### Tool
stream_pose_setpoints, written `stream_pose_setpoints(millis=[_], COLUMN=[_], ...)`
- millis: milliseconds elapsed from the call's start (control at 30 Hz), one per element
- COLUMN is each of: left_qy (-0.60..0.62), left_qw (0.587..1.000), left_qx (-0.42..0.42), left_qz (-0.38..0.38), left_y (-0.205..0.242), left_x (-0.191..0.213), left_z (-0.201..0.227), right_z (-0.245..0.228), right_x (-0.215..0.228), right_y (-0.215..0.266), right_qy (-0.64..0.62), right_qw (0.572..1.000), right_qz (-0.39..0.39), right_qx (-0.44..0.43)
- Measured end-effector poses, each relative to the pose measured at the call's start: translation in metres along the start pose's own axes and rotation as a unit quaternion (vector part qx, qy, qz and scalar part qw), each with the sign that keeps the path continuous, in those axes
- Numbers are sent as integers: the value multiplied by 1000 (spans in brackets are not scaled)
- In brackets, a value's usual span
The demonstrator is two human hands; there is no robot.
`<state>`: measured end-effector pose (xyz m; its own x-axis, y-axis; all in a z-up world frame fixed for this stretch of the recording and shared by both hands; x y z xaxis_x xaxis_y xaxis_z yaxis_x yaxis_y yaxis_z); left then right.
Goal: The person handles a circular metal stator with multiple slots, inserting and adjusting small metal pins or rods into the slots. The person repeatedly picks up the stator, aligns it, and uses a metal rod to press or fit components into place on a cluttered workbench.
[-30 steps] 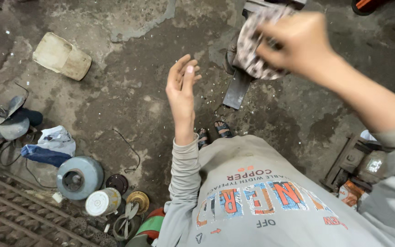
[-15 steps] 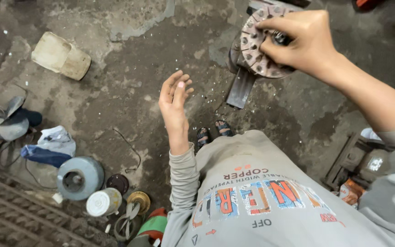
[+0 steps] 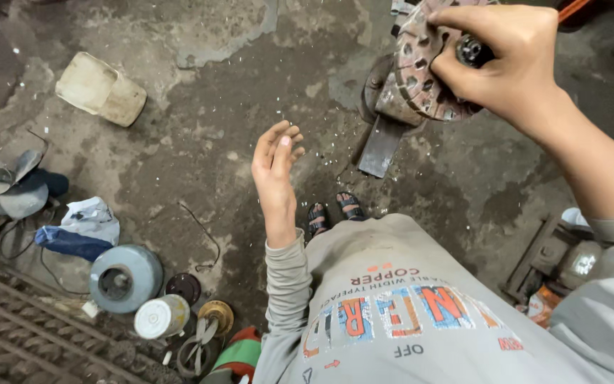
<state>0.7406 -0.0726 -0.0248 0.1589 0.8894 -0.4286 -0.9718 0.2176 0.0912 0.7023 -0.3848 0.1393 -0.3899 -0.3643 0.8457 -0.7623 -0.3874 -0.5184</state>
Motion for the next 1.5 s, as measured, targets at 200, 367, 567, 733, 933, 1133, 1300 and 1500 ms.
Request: stream_pose_setpoints(millis=[200, 367, 567, 733, 933, 1133, 1300, 1500], left_qy=[-5, -11, -56, -136, -82, -283, -456, -404], left_qw=[1000, 1000, 994, 976, 969, 886, 758, 836], left_qx=[1, -4, -62, -136, -136, -200, -397, -366], left_qz=[0, -24, -75, -104, -188, -307, -247, -65], left_y=[-2, 0, 7, 30, -2, 4, 27, 22], left_x=[-5, -8, -38, -55, -82, -114, -119, -97], left_z=[-2, -9, 1, 19, 49, 82, 88, 108], right_z=[14, 19, 7, -21, -60, -67, -66, -66], right_x=[-36, -45, -43, -82, -118, -153, -179, -193], right_y=[30, 35, 36, 62, 72, 73, 95, 111], right_qy=[-16, -39, -314, -591, -656, -709, -777, -847], right_qw=[995, 994, 905, 520, 583, 592, 479, 272], right_qz=[-59, -35, 104, 284, 253, 212, 219, 272], right_qx=[-77, -99, -268, -548, -406, -319, -345, -367])
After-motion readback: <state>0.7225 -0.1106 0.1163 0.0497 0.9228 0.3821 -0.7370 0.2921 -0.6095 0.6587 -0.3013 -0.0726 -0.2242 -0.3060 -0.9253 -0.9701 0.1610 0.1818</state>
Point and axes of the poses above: each hand's wrist, its own y-axis away from the middle knuckle, its own x-axis out of the back of the hand, z = x × y, the point moved 3 cm from there along -y, towards the middle knuckle, and after that the axes turned 5 degrees about -z, right-handed, at the moved point
